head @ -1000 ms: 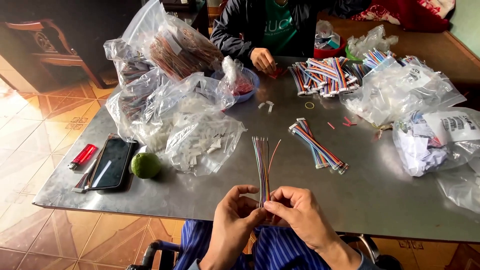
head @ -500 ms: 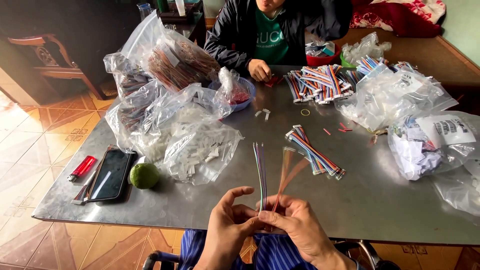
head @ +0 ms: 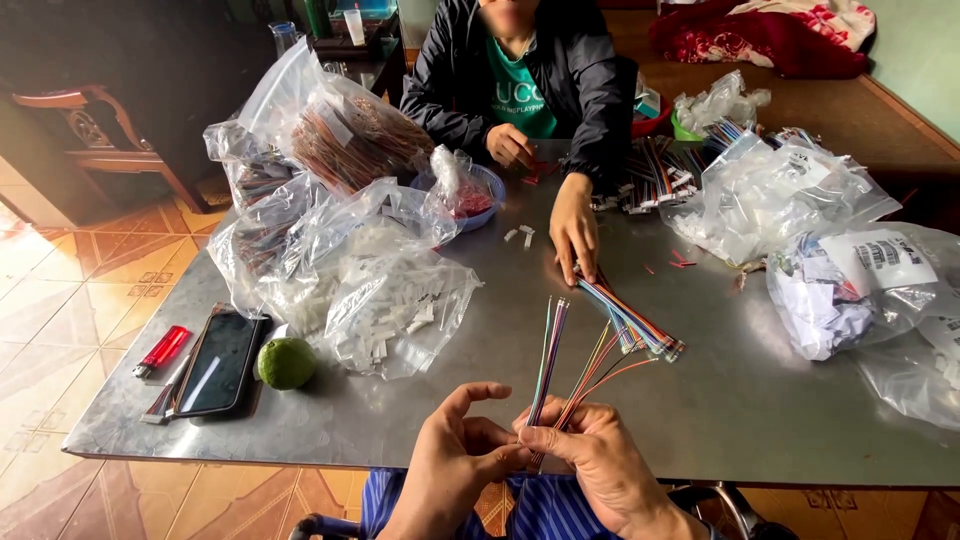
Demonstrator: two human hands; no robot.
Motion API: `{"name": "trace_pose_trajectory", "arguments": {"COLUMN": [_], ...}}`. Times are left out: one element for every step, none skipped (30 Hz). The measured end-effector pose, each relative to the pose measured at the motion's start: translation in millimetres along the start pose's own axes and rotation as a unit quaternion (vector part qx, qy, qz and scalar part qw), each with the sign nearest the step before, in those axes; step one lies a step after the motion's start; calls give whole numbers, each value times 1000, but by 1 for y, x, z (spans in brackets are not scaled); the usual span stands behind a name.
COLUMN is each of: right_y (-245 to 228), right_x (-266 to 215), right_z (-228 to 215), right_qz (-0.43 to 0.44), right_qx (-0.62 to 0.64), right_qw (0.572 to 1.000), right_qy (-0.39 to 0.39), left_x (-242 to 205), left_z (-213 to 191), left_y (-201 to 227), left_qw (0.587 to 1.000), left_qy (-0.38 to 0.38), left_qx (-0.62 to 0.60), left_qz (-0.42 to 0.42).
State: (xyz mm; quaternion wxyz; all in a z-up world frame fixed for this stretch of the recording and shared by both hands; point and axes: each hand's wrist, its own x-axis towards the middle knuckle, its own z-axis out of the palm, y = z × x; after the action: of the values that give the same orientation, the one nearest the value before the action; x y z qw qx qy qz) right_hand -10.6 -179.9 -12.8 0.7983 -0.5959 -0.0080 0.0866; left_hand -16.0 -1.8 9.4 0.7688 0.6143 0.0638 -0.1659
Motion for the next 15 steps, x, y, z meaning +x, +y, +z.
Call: {"name": "trace_pose_trajectory", "arguments": {"right_y": [3,6,6,6,5,7,8,8,4,-1,-5,-6,-6,-7,-10], "right_x": [1,1,1,1,1,3,5,7,8,10,10,12,14,16,17], "right_z": [-1,-1,-1,-1,-2,-3,-5,-7,-9,-11,-13,-16,-18,-20,-23], "right_qz": [26,53,51,38,24,21,33,45,40,35,31,26,2,-22,-25], "right_qx": [4,8,9,10,11,11,30,49,50,58,66,68,82,95,97], "right_qw": [1000,998,998,999,1000,1000,999,997,997,995,994,993,992,991,990], "right_qy": [11,22,22,10,-1,0,24,47,50,67,85,89,92,96,99], "left_x": [0,1,1,2,3,4,6,7,10,13,16,14,13,12,9], "left_z": [-1,-2,-2,-2,-1,-1,0,1,-1,-2,-4,-2,0,1,6], "left_y": [0,-1,-4,-7,-9,-13,-16,-19,-26,-33,-40,-40,-39,-39,-38], "left_qw": [1000,999,999,998,998,998,998,998,998,998,998,998,999,998,998], "left_qy": [-12,-23,-24,-28,-33,-35,-31,-27,-32,-41,-51,-56,-52,-49,-52], "left_qx": [4,8,9,1,-7,-5,-18,-31,-28,-24,-20,-16,-3,10,13], "left_qz": [22,45,46,47,49,51,52,53,56,39,21,22,-3,-28,-27]}}
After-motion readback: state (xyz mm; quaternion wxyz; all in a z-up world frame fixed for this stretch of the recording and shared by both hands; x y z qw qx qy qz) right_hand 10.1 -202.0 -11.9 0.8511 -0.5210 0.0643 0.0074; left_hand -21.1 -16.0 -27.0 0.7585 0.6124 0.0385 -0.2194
